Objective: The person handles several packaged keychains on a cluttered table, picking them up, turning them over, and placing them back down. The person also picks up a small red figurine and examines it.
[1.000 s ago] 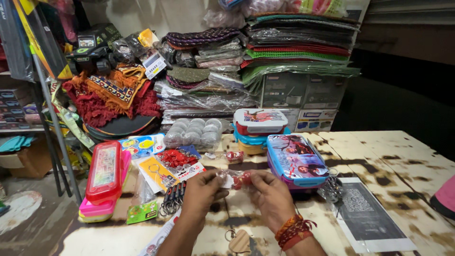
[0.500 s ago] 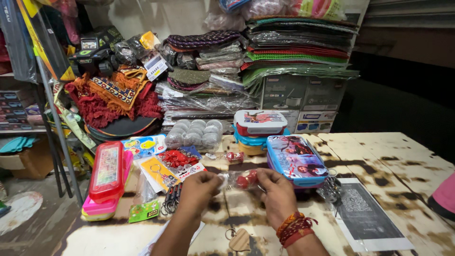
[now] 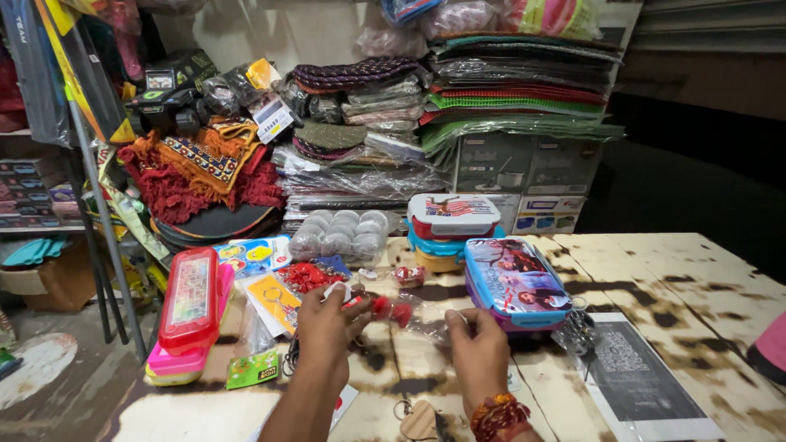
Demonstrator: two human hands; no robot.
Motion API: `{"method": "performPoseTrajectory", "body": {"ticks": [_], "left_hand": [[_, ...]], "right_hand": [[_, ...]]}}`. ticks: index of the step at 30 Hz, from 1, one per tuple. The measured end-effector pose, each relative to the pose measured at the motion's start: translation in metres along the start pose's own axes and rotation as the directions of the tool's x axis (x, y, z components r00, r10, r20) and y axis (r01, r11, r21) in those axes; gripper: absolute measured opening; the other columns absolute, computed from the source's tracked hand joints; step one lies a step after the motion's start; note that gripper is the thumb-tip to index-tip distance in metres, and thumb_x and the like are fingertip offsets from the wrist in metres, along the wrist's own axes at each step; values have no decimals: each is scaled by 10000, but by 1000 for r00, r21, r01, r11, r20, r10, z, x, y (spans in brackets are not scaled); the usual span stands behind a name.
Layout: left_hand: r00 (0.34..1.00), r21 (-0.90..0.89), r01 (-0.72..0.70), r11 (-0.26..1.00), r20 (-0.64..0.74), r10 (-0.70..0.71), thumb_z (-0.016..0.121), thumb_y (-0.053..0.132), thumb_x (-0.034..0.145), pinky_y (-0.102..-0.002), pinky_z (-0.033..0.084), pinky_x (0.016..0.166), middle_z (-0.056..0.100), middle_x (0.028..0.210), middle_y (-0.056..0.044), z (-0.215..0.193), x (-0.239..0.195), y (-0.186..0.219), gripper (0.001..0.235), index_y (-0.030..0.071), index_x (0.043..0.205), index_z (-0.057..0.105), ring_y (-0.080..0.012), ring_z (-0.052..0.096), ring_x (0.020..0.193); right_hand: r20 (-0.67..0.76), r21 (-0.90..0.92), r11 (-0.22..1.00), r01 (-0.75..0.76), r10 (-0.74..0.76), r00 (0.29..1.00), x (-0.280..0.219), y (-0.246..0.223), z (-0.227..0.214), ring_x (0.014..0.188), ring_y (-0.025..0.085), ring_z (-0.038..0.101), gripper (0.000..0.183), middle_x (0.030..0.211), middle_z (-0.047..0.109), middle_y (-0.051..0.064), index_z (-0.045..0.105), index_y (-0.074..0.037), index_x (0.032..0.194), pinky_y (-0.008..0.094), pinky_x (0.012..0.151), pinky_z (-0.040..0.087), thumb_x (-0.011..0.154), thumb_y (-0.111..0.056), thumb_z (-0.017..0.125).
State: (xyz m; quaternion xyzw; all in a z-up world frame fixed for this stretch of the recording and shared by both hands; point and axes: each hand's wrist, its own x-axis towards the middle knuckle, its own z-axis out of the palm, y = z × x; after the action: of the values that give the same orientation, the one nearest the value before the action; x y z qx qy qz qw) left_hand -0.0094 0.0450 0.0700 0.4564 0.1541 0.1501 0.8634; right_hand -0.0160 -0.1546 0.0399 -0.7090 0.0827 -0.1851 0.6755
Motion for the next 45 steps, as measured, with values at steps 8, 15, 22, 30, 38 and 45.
{"method": "performPoseTrajectory", "body": {"ticks": [8,15,22,30,38,45], "left_hand": [[981,-75,-191,979,-1,192,519,164,1017,-416,646,740,611,1161,-164,14,2,13,288,15,1256,457,-295,740,984],[987,-107,-146,983,55,153,514,171,1010,-398,625,740,648,1126,-149,20,-9,10,251,55,1229,476,-281,727,967],[984,-60,3,998,180,8,511,178,1015,-423,611,768,701,1045,-134,23,-15,-1,214,52,1187,514,-284,724,918],[962,62,132,989,231,-143,528,204,1007,-409,607,771,701,995,-114,22,-23,-6,180,88,1140,566,-226,703,882],[944,50,194,980,261,-200,546,209,1013,-381,596,711,658,930,-60,20,-14,-13,140,106,1107,560,-184,646,779],[933,-79,237,968,298,-204,565,230,1021,-309,545,674,631,907,-30,14,11,-24,157,117,1129,576,-143,622,752]], "right_hand": [[36,-426,647,632,-686,727,-18,-15,-5,933,326,659,115,954,679,137,616,-13,813,442,841,524,799,-63,718],[360,-726,296,620,-605,710,-29,-30,-7,1147,320,564,121,1172,664,111,729,-76,918,467,987,451,797,-80,724],[409,-686,333,646,-558,722,-35,-36,-9,1202,388,522,339,1242,647,181,747,-41,960,527,974,409,679,-221,808],[230,-342,851,399,-336,913,-28,-26,-9,926,206,745,200,1016,755,84,744,-72,1045,325,814,588,872,-160,696],[543,114,993,3,-65,837,-7,-17,-6,1052,142,713,441,1185,750,85,618,-50,1314,298,910,570,892,-129,712],[627,129,973,-193,71,776,-4,-20,-4,1002,160,728,451,1158,746,110,634,12,1307,317,893,594,871,-74,710]]}}
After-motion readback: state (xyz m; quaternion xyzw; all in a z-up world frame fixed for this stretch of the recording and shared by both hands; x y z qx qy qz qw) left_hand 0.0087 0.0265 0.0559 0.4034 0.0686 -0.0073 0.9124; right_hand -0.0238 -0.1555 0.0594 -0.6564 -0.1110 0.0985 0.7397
